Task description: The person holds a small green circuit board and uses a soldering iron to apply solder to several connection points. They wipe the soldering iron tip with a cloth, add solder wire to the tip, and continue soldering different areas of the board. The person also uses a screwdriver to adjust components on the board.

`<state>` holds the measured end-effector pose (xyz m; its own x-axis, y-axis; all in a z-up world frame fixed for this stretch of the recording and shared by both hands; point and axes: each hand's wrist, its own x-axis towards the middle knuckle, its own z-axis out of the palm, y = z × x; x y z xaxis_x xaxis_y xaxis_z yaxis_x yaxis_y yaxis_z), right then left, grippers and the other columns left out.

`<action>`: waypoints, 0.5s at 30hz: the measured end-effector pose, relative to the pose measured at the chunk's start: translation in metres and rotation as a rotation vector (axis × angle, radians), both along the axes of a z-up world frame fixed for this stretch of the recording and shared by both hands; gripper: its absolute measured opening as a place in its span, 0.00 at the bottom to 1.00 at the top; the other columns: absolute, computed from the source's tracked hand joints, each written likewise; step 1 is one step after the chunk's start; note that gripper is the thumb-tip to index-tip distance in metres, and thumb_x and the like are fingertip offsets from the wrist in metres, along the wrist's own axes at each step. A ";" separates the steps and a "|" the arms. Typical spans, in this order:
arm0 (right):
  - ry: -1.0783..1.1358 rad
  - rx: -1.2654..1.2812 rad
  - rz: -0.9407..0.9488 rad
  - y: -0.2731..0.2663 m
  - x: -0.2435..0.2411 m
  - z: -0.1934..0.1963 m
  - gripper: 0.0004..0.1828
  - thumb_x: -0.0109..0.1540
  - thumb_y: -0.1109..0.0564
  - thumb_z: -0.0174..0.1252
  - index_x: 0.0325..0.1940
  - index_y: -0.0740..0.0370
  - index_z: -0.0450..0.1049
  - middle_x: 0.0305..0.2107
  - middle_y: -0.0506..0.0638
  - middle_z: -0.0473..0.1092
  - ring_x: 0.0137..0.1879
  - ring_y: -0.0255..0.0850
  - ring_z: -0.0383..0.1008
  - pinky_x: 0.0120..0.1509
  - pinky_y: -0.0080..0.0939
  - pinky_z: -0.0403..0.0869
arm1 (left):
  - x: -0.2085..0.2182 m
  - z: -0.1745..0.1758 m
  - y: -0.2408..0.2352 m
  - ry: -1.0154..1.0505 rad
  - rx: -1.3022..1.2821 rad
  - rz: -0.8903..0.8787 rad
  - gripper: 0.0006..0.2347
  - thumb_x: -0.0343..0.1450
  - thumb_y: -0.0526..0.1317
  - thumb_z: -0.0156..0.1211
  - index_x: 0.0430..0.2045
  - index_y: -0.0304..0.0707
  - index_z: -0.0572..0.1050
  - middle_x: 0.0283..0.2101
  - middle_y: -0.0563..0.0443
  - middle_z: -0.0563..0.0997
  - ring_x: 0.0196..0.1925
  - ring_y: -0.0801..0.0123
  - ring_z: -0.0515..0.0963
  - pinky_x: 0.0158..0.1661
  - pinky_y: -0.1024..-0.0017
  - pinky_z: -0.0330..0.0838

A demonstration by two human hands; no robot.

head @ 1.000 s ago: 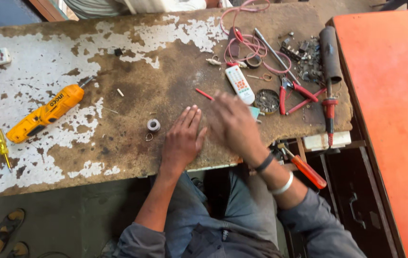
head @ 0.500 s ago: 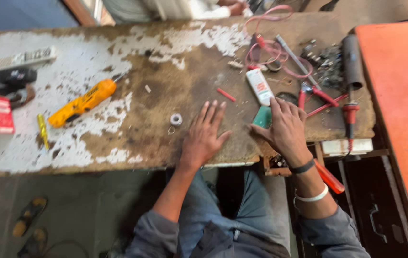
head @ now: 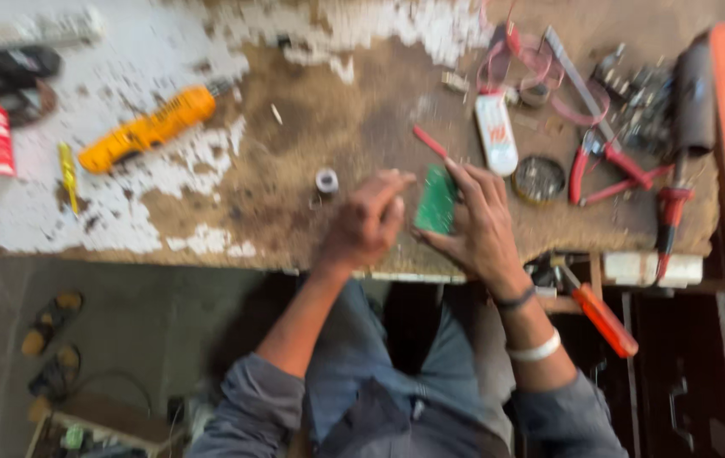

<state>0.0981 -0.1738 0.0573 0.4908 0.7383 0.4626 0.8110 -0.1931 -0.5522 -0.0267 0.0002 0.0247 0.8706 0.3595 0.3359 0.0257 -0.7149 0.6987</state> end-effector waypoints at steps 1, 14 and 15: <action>-0.005 0.002 0.038 0.007 0.000 -0.003 0.55 0.46 0.48 0.79 0.72 0.63 0.62 0.60 0.61 0.66 0.65 0.59 0.65 0.69 0.56 0.68 | -0.003 -0.001 0.003 -0.067 -0.119 -0.039 0.17 0.79 0.44 0.52 0.63 0.43 0.71 0.62 0.41 0.80 0.68 0.55 0.78 0.66 0.60 0.75; 0.992 0.235 0.286 0.007 -0.004 -0.015 0.46 0.63 0.49 0.74 0.78 0.60 0.55 0.64 0.54 0.69 0.65 0.38 0.74 0.65 0.37 0.78 | -0.003 0.018 -0.009 -0.199 -0.586 -0.088 0.16 0.80 0.45 0.63 0.59 0.36 0.70 0.50 0.47 0.82 0.50 0.70 0.83 0.53 0.70 0.79; 0.935 0.146 0.215 0.006 -0.002 -0.017 0.41 0.63 0.51 0.73 0.74 0.63 0.60 0.58 0.54 0.70 0.58 0.37 0.74 0.59 0.35 0.78 | 0.002 0.016 -0.016 -0.215 -0.638 -0.069 0.14 0.81 0.44 0.62 0.56 0.36 0.71 0.48 0.48 0.82 0.49 0.71 0.82 0.53 0.69 0.80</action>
